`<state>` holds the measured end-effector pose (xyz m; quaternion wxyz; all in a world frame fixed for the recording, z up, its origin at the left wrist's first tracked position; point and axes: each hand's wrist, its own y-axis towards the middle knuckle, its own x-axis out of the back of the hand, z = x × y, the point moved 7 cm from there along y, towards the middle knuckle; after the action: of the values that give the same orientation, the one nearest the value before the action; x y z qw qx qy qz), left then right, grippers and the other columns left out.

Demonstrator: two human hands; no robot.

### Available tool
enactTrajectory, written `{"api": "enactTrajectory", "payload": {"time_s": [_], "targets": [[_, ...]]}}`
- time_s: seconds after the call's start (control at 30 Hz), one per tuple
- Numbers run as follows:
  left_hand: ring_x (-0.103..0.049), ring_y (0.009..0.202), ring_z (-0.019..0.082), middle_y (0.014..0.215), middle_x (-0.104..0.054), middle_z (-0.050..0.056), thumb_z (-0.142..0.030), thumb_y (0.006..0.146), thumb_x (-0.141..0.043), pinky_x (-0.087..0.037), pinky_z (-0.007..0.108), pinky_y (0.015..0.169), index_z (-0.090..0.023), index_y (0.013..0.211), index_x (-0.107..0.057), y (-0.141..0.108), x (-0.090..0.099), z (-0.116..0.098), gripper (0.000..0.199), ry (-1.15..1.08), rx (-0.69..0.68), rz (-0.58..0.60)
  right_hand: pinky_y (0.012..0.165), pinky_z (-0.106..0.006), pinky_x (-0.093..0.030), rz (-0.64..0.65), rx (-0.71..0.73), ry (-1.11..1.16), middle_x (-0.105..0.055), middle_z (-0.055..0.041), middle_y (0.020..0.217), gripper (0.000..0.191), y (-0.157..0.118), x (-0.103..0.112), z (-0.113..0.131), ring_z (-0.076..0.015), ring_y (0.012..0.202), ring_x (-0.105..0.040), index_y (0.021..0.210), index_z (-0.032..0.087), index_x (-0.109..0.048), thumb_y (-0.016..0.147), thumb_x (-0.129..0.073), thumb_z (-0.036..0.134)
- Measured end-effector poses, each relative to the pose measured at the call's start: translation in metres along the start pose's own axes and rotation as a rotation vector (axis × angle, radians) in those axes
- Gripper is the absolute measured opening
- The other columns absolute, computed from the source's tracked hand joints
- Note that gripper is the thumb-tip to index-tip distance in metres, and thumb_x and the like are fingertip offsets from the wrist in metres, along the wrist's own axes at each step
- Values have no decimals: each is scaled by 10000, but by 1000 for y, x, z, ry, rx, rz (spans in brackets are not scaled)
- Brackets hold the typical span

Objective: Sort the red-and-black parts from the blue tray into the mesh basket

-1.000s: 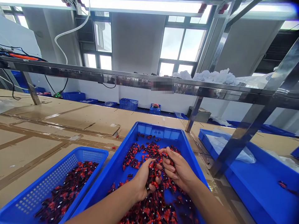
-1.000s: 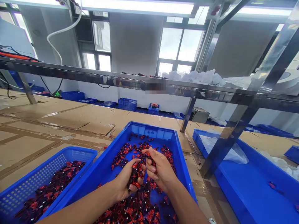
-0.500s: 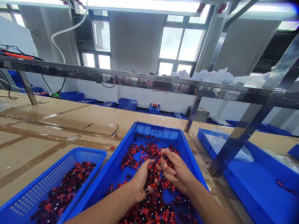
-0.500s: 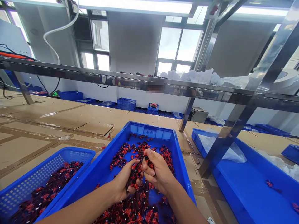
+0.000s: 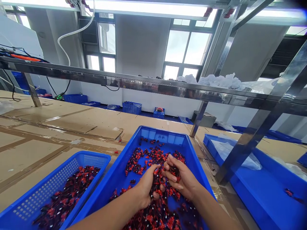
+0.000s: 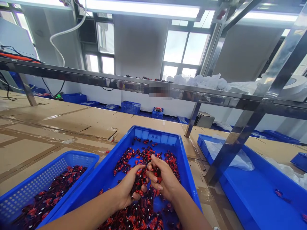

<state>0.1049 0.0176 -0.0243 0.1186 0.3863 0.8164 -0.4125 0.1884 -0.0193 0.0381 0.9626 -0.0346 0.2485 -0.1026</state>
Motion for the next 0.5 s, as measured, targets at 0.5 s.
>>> {"api": "enactTrajectory", "payload": {"time_s": [0.5], "targets": [[-473,459,85,637,-498,-26,-481,751,-521,-179,140,324,-198,805,-552,-3,6,-14,290,172,-228,-145,526,-251,-371,-342,223,-871,-675,-6,639,223,-4,2,7,-148,540,-543,711,186,-717,733,-708,408]]}}
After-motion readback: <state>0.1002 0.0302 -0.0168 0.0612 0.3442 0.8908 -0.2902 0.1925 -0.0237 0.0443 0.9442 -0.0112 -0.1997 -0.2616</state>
